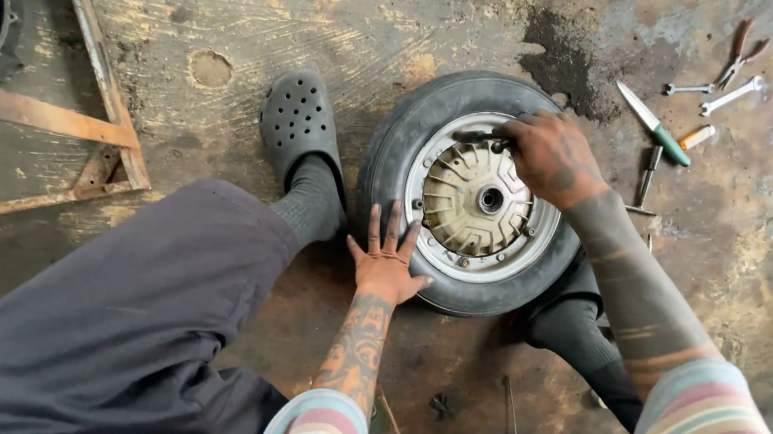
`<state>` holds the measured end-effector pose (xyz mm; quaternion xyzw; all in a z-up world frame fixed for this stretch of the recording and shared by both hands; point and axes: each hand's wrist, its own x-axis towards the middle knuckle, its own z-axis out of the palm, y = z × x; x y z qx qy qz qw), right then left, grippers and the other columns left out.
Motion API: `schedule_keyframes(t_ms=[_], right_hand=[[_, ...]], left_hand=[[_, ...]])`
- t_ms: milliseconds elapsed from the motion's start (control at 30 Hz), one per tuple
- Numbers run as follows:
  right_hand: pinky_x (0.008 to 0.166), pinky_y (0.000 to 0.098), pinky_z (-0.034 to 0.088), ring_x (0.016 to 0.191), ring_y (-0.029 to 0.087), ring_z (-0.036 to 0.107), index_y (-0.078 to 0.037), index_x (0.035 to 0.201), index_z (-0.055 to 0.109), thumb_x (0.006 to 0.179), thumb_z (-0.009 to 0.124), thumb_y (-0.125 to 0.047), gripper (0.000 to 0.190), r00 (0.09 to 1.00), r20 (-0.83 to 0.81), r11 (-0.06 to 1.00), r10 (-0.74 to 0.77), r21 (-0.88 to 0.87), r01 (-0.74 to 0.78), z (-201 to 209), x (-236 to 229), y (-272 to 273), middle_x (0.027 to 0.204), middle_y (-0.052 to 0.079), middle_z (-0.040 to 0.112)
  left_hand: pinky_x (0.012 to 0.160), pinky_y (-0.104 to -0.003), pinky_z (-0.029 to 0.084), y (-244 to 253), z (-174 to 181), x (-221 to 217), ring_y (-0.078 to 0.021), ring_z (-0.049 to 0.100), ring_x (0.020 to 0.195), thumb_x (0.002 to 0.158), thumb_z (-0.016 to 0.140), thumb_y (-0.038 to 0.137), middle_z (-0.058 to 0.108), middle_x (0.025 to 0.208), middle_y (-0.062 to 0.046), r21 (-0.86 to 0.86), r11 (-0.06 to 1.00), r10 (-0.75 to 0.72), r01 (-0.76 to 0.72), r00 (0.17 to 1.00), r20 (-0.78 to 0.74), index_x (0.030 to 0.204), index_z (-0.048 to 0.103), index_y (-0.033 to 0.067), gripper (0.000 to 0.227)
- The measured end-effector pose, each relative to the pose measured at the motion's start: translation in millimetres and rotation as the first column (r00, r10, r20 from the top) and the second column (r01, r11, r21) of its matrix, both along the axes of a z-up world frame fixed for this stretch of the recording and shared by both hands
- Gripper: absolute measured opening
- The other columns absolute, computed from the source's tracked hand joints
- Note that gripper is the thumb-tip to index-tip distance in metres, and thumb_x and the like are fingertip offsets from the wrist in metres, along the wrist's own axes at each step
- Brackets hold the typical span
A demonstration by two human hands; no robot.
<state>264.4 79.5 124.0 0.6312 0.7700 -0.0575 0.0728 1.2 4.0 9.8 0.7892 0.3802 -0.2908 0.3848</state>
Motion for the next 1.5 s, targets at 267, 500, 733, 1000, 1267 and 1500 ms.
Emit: schedule_keyframes(t_ms=[267,500,733,1000,1267,1500], right_hand=[[0.089,0.0447,0.050,0.101,0.030,0.066,-0.014,0.102,0.071,0.087,0.062,-0.018,0.018,0.987,0.022,0.983,0.159,-0.098,-0.157,-16.1,16.2,23.2,0.092,0.008,0.071],[0.072,0.0473,0.059,0.075,0.030,0.073,-0.018,0.091,0.069,0.094,0.057,-0.030,0.018,0.991,0.134,0.985,-0.028,-0.167,0.050,-53.0,21.3,19.9,0.075,0.006,0.071],[0.066,0.0584,0.062,0.081,0.044,0.075,0.001,0.126,0.058,0.103,0.063,-0.035,0.043,0.032,-0.420,0.359,-0.907,-0.730,0.582,5.8,-30.3,32.9,0.097,0.033,0.069],[0.094,0.0359,0.052,0.129,0.022,0.064,-0.024,0.110,0.073,0.086,0.075,-0.031,0.025,0.927,0.195,0.880,0.321,0.300,-0.368,-3.2,4.7,10.0,0.116,0.001,0.072],[0.085,0.0512,0.056,0.102,0.040,0.071,-0.017,0.125,0.051,0.098,0.074,-0.035,0.040,0.665,-0.356,0.749,-0.657,-0.201,0.632,19.6,-40.1,36.0,0.099,0.023,0.073],[0.098,0.0391,0.049,0.114,0.026,0.067,-0.021,0.103,0.072,0.074,0.075,-0.028,0.030,0.954,0.265,0.950,0.143,0.234,-0.207,-2.2,0.0,7.8,0.121,0.006,0.066]], left_hand=[[0.113,-0.081,0.005,4.0,-2.5,3.0,-0.0434,-0.037,0.149,0.091,0.045,0.075,-0.034,0.168,-0.003,-0.043,0.999,-0.008,0.006,0.999,-0.035,0.165,-0.009,0.0344,0.100],[0.115,-0.079,0.004,5.2,-0.9,2.0,-0.0433,-0.036,0.150,0.092,0.045,0.074,-0.032,0.169,-0.004,-0.045,0.999,-0.006,0.005,1.000,-0.014,0.165,-0.008,0.0336,0.099],[0.114,-0.080,0.004,5.8,0.1,1.8,-0.0437,-0.037,0.149,0.092,0.044,0.075,-0.032,0.169,-0.004,-0.076,0.997,-0.008,0.007,1.000,-0.016,0.164,-0.010,0.0337,0.099],[0.114,-0.080,0.005,2.9,-7.2,1.1,-0.0441,-0.036,0.149,0.092,0.047,0.073,-0.034,0.168,-0.003,-0.056,0.998,-0.004,0.004,1.000,0.006,0.165,-0.008,0.0340,0.099],[0.115,-0.079,0.004,5.9,-2.4,-0.4,-0.0437,-0.036,0.150,0.093,0.047,0.072,-0.033,0.169,-0.004,-0.060,0.998,0.005,-0.005,1.000,0.014,0.165,-0.007,0.0335,0.098],[0.115,-0.079,0.005,3.6,-8.5,-1.4,-0.0448,-0.036,0.149,0.092,0.047,0.073,-0.033,0.169,-0.005,-0.059,0.998,0.005,-0.003,0.999,0.037,0.165,-0.008,0.0323,0.099]])
